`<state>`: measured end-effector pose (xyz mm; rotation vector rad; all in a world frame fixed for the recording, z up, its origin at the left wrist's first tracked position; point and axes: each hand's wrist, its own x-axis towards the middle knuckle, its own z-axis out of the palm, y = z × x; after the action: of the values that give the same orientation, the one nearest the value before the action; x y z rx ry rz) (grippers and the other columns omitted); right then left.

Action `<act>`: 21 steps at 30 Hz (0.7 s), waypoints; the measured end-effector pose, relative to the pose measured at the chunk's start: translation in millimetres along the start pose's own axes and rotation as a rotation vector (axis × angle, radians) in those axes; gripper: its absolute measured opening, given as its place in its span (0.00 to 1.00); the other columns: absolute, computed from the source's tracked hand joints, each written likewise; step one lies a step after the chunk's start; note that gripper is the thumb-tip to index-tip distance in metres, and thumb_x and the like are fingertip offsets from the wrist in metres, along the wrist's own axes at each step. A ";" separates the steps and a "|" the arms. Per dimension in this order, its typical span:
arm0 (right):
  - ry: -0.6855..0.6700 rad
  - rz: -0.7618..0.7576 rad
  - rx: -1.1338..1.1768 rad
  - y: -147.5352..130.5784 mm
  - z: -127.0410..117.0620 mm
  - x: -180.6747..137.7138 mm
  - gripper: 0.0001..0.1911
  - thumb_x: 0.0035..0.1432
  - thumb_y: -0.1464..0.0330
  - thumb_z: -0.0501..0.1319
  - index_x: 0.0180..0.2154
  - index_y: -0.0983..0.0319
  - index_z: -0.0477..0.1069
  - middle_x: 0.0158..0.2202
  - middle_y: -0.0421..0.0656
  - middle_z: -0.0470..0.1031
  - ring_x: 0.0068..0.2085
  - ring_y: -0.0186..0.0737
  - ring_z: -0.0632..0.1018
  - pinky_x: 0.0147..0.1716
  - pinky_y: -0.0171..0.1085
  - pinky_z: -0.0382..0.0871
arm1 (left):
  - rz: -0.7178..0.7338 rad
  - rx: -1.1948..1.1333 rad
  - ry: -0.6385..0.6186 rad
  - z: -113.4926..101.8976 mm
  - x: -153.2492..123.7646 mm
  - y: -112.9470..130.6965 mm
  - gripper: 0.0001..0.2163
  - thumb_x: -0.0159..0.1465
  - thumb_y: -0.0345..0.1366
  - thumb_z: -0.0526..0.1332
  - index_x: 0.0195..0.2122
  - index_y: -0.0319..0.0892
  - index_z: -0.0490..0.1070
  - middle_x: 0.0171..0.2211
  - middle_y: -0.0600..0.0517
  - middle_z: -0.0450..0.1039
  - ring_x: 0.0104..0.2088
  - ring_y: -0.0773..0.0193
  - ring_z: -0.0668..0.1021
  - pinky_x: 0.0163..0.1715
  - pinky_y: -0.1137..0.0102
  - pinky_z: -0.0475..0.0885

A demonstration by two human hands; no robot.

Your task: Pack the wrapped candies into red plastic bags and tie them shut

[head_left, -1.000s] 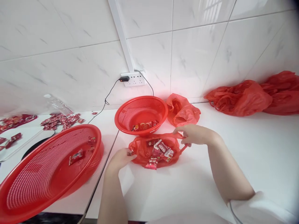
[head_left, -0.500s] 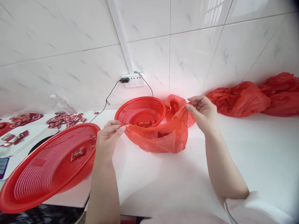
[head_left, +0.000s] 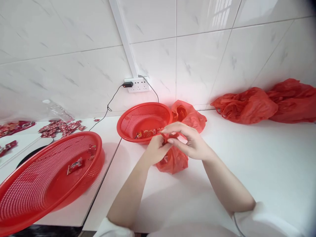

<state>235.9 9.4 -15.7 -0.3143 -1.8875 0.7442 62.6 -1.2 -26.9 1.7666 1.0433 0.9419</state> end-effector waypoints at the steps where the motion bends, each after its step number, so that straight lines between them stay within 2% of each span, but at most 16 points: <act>1: -0.024 0.041 -0.024 1.6 -0.9 -0.2 0.23 0.59 0.67 0.63 0.55 0.53 0.65 0.50 0.45 0.71 0.51 0.42 0.73 0.51 0.45 0.70 | -0.018 -0.040 0.048 1.1 1.8 -1.5 0.11 0.65 0.43 0.58 0.42 0.43 0.73 0.35 0.49 0.71 0.36 0.61 0.74 0.34 0.67 0.70; 4: -0.110 0.255 -0.153 10.8 -7.3 -3.1 0.48 0.44 0.58 0.72 0.63 0.52 0.52 0.59 0.48 0.62 0.58 0.49 0.66 0.53 0.48 0.67 | -0.087 -0.197 0.195 -1.4 3.8 -5.0 0.12 0.65 0.46 0.57 0.38 0.43 0.72 0.28 0.54 0.65 0.24 0.70 0.67 0.20 0.75 0.62; 5: -0.177 0.340 -0.207 15.4 -8.7 -4.5 0.50 0.42 0.56 0.73 0.63 0.53 0.53 0.58 0.48 0.62 0.58 0.51 0.66 0.51 0.48 0.68 | -0.099 -0.243 0.228 -2.6 3.5 -5.6 0.12 0.65 0.47 0.57 0.38 0.44 0.71 0.26 0.55 0.62 0.20 0.73 0.63 0.17 0.76 0.58; 6: -0.257 0.422 -0.257 20.7 -9.1 -5.8 0.44 0.43 0.57 0.71 0.60 0.54 0.58 0.54 0.48 0.67 0.54 0.50 0.69 0.46 0.46 0.70 | -0.100 -0.282 0.250 -3.6 3.0 -5.9 0.12 0.65 0.47 0.57 0.37 0.44 0.71 0.23 0.57 0.58 0.19 0.74 0.59 0.16 0.76 0.55; 7: -0.342 0.491 -0.294 26.4 -8.4 -6.9 0.31 0.47 0.58 0.69 0.53 0.55 0.66 0.47 0.46 0.71 0.47 0.48 0.73 0.39 0.42 0.71 | -0.093 -0.312 0.262 -4.3 2.4 -5.9 0.12 0.65 0.47 0.57 0.37 0.44 0.71 0.22 0.58 0.55 0.18 0.75 0.57 0.15 0.76 0.53; 8: -0.419 0.540 -0.316 32.3 -6.9 -7.7 0.16 0.52 0.62 0.66 0.43 0.58 0.71 0.37 0.43 0.73 0.38 0.43 0.74 0.32 0.38 0.68 | -0.086 -0.329 0.266 -4.9 1.8 -5.8 0.12 0.65 0.47 0.57 0.37 0.44 0.71 0.21 0.59 0.53 0.17 0.75 0.55 0.15 0.76 0.52; 9: -0.471 0.560 -0.325 37.9 -4.7 -8.1 0.04 0.55 0.65 0.62 0.32 0.59 0.71 0.28 0.39 0.69 0.30 0.37 0.71 0.26 0.36 0.63 | -0.079 -0.334 0.263 -5.6 1.2 -5.5 0.12 0.64 0.46 0.58 0.37 0.44 0.71 0.20 0.59 0.51 0.17 0.75 0.54 0.15 0.76 0.52; 11: -0.477 0.541 -0.324 47.0 -0.6 -8.0 0.13 0.56 0.71 0.57 0.20 0.61 0.61 0.20 0.36 0.59 0.23 0.31 0.61 0.21 0.34 0.53 | -0.075 -0.305 0.247 -8.5 -0.1 -4.5 0.11 0.63 0.45 0.61 0.39 0.44 0.71 0.20 0.60 0.51 0.17 0.75 0.54 0.16 0.76 0.52; 14: -0.402 0.488 -0.319 51.0 0.8 -6.6 0.15 0.55 0.71 0.57 0.19 0.61 0.55 0.20 0.34 0.55 0.23 0.29 0.56 0.21 0.33 0.49 | -0.106 -0.221 0.209 -15.5 -2.2 -1.2 0.10 0.60 0.42 0.64 0.38 0.44 0.69 0.20 0.60 0.56 0.18 0.74 0.57 0.18 0.75 0.55; 16: -0.401 0.467 -0.314 46.9 -1.9 -5.4 0.13 0.55 0.71 0.58 0.21 0.61 0.57 0.21 0.35 0.58 0.23 0.30 0.59 0.22 0.33 0.51 | -0.123 -0.183 0.163 -18.9 -3.2 2.3 0.10 0.61 0.42 0.63 0.32 0.42 0.67 0.21 0.59 0.57 0.20 0.73 0.60 0.20 0.75 0.58; 18: -0.386 0.446 -0.283 39.7 -6.1 -3.7 0.09 0.56 0.72 0.57 0.24 0.61 0.63 0.24 0.37 0.66 0.26 0.32 0.65 0.25 0.33 0.56 | -0.110 -0.134 0.117 -18.8 -3.7 6.0 0.12 0.59 0.41 0.64 0.28 0.42 0.63 0.23 0.58 0.59 0.24 0.72 0.64 0.24 0.75 0.62; 21: -0.359 0.440 -0.164 29.3 -12.2 -0.8 0.02 0.57 0.69 0.60 0.34 0.60 0.71 0.32 0.40 0.74 0.32 0.35 0.72 0.32 0.35 0.65 | -0.091 -0.092 0.081 -12.8 -4.0 8.3 0.12 0.61 0.43 0.63 0.28 0.41 0.64 0.28 0.55 0.63 0.29 0.69 0.68 0.30 0.74 0.67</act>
<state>243.8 36.0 -31.2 -0.7586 -2.2562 0.9893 52.0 -3.5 -15.5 1.6038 1.1053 0.9957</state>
